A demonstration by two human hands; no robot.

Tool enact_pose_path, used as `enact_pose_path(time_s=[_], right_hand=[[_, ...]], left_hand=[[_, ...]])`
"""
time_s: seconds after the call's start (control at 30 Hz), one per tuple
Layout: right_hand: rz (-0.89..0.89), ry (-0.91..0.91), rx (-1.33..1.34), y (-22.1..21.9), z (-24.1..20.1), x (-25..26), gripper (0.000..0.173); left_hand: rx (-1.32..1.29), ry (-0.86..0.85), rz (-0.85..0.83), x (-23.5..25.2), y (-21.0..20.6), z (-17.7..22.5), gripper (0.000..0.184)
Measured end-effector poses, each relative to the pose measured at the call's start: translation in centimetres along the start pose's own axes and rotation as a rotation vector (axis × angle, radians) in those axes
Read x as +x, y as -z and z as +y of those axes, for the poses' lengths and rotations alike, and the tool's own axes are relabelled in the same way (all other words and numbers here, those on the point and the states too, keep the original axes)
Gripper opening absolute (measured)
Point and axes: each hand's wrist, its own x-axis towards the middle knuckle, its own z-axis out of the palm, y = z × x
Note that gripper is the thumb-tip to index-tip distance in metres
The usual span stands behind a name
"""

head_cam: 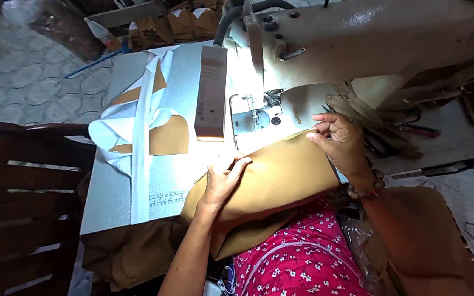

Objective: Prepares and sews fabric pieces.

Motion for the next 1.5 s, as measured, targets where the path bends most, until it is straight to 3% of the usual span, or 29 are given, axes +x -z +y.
enact_pose_path(time_s=[0.1,0.27,0.5,1.0,1.13,1.33,1.5], right_hand=[[0.007,-0.012,-0.008,-0.3,0.0,0.2,0.045],[0.025,-0.068,0.01,-0.6,0.4,0.2,0.036],[0.058,-0.117,0.126,-1.5,1.8,0.9,0.039],[0.003,-0.277,0.08,-0.3,0.8,0.6,0.026],[-0.064,-0.195,0.059,0.6,1.5,0.5,0.014],[-0.022,-0.121,0.064,0.6,2.9,0.1,0.019],[0.013,-0.063,0.032,0.8,2.9,-0.6,0.019]], left_hand=[[-0.041,0.018,0.011,-0.1,0.1,0.1,0.013],[-0.165,0.11,-0.005,-0.6,0.2,0.5,0.012],[-0.113,0.218,-0.025,-2.0,0.6,2.3,0.016],[-0.06,0.18,0.028,-3.1,0.7,4.2,0.018],[-0.036,0.206,-0.017,-3.2,1.1,4.4,0.016],[-0.057,0.254,-0.05,-3.6,2.6,5.4,0.012],[-0.232,0.304,0.013,-3.8,2.5,5.8,0.011]])
